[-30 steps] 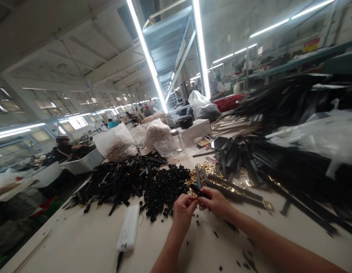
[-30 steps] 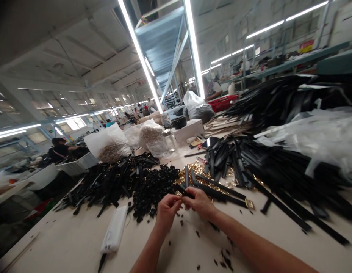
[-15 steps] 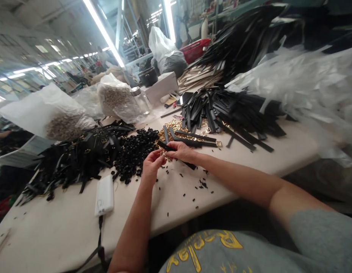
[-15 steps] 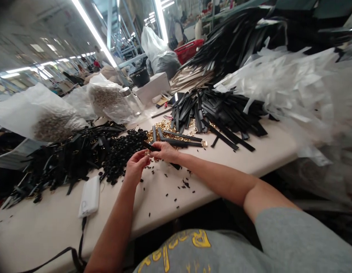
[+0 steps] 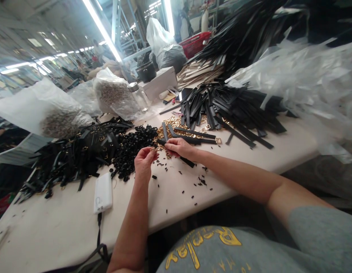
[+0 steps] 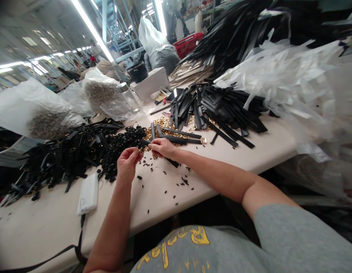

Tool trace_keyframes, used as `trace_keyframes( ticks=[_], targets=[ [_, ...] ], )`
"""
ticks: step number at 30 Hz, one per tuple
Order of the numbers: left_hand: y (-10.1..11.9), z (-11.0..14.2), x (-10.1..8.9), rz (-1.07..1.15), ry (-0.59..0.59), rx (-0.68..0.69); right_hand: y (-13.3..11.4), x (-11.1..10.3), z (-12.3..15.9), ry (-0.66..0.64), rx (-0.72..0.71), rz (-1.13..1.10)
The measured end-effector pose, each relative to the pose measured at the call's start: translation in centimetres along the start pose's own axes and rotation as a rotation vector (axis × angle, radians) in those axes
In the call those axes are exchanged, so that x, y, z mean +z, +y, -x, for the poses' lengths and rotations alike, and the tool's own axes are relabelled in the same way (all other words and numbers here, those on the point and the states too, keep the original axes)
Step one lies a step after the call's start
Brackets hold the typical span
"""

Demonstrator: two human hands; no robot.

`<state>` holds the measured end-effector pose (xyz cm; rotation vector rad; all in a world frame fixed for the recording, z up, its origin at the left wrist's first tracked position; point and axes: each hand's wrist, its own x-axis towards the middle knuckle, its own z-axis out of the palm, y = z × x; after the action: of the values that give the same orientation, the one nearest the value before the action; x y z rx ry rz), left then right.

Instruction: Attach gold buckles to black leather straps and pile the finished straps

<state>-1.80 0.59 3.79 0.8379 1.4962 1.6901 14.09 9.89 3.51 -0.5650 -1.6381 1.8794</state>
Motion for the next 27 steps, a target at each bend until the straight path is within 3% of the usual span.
trace_keyframes(
  ticks=[5,11,17,20,24,27],
  targets=[
    [-0.19,-0.18,0.05,0.037,0.019,0.056,-0.28,0.21,0.68,-0.318,0.172,-0.169],
    [-0.28,0.03,0.36,0.090,-0.006,0.096,0.28,0.08,0.31,-0.373,0.338,-0.410],
    [-0.09,0.27,0.29,0.105,-0.023,0.112,0.08,-0.13,0.31,-0.409,0.362,-0.458],
    [0.21,0.26,0.19,0.113,-0.004,0.101,-0.23,-0.36,0.25,-0.360,0.305,-0.435],
    [0.49,0.37,0.23,0.081,-0.008,0.103,-0.13,-0.47,-0.07,-0.085,0.129,-0.252],
    [0.36,0.65,0.48,0.002,-0.073,0.135,0.52,-0.11,-0.21,-0.012,0.021,-0.029]
  ],
)
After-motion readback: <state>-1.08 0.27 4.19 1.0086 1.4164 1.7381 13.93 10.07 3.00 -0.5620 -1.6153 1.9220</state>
